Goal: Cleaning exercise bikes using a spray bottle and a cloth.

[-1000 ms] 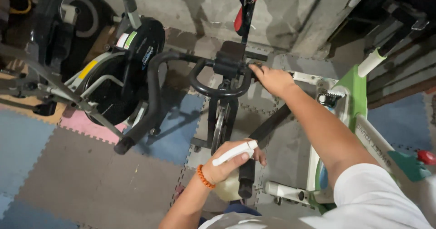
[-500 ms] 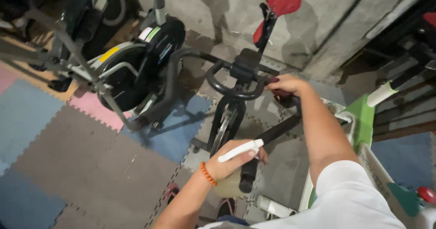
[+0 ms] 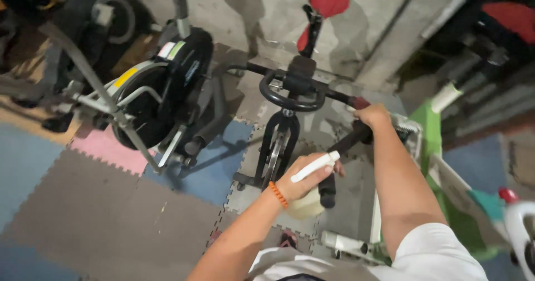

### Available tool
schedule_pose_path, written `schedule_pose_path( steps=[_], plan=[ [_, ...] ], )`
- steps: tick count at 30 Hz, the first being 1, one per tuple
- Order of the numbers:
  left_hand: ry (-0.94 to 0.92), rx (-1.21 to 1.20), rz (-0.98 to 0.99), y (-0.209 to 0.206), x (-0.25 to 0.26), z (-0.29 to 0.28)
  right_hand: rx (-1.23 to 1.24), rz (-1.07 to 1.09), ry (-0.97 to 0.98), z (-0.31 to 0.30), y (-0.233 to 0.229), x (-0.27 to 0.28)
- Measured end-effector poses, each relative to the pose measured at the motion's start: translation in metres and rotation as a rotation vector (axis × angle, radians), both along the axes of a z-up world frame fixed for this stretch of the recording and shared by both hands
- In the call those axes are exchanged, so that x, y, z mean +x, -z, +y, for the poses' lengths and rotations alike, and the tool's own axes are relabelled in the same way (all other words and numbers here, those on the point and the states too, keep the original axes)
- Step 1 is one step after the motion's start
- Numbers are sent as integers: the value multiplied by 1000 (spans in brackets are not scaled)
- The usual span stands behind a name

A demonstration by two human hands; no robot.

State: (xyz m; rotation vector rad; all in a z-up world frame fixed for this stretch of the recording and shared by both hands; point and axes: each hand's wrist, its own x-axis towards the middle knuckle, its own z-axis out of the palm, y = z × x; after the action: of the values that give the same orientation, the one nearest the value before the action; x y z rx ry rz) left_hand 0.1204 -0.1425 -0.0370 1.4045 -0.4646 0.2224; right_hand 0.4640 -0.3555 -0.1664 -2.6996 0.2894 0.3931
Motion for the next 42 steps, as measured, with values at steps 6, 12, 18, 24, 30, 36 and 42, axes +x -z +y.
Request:
schedule_pose_path(
  steps=[6, 12, 18, 24, 30, 36, 42],
  plan=[
    [-33, -24, -208, -1, -2, 14, 317, -28, 231, 0, 12, -54],
    [-8, 105, -278, -19, -9, 42, 156, 39, 85, 85, -143, -216],
    [-166, 405, -402, -51, -35, 105, 191, -22, -16, 96, -216, -264],
    [-323, 435, -330, -88, -56, 148, 288, -468, -282, 139, -252, -237],
    [-356, 493, -315, -125, -41, 196, 74, -766, -631, 243, -156, -184],
    [-190, 445, -81, -126, 3, 234, -481, -538, -478, 288, -53, -144],
    [-180, 519, 108, -107, 50, 244, -373, -171, -441, 317, -84, -112]
  ],
)
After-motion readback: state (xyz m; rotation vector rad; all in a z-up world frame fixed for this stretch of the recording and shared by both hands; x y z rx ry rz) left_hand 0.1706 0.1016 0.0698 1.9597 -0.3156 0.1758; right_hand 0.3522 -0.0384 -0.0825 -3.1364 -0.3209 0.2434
